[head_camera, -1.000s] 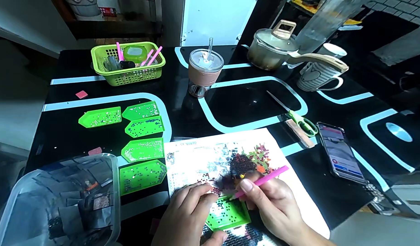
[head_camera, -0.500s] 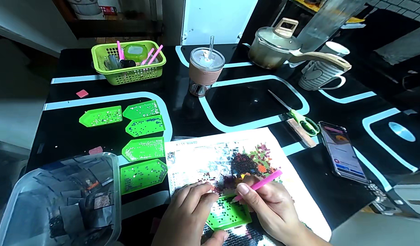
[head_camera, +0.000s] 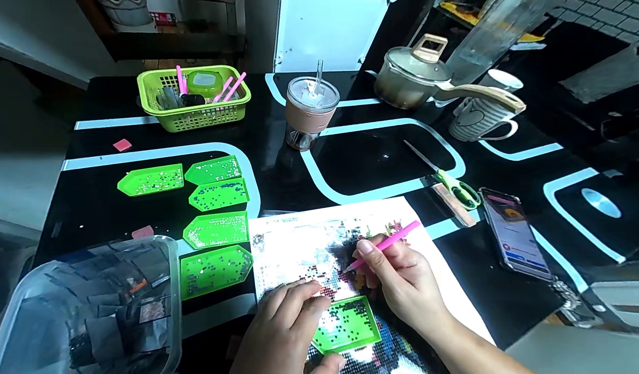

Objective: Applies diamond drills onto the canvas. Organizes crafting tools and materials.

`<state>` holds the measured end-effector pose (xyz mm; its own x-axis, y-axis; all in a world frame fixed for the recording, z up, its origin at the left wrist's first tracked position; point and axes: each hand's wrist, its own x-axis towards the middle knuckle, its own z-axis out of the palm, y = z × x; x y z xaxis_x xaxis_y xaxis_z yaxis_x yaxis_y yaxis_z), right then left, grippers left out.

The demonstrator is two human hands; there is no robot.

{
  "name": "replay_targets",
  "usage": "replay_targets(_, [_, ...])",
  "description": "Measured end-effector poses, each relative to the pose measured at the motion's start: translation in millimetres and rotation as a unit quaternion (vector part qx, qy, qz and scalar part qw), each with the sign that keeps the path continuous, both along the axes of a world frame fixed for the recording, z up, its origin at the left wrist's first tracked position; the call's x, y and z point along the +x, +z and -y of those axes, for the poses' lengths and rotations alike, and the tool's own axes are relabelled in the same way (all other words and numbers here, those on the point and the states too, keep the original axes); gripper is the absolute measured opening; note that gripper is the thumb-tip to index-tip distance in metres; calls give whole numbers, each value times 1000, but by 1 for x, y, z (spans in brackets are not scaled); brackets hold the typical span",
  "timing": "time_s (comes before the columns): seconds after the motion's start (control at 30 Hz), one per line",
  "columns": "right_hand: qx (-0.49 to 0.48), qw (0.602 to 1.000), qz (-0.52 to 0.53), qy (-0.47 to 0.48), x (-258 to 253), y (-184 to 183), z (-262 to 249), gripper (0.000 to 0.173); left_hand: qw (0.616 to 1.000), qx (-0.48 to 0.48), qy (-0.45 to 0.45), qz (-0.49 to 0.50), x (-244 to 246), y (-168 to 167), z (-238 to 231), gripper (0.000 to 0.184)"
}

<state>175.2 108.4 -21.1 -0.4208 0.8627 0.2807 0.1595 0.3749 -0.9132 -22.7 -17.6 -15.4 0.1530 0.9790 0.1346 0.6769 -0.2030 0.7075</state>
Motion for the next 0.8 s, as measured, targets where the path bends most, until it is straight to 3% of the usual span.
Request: replay_targets(0.8, [99, 995, 26, 24, 0, -4, -1, 26, 1000, -6, 3, 4, 1, 1, 0, 49])
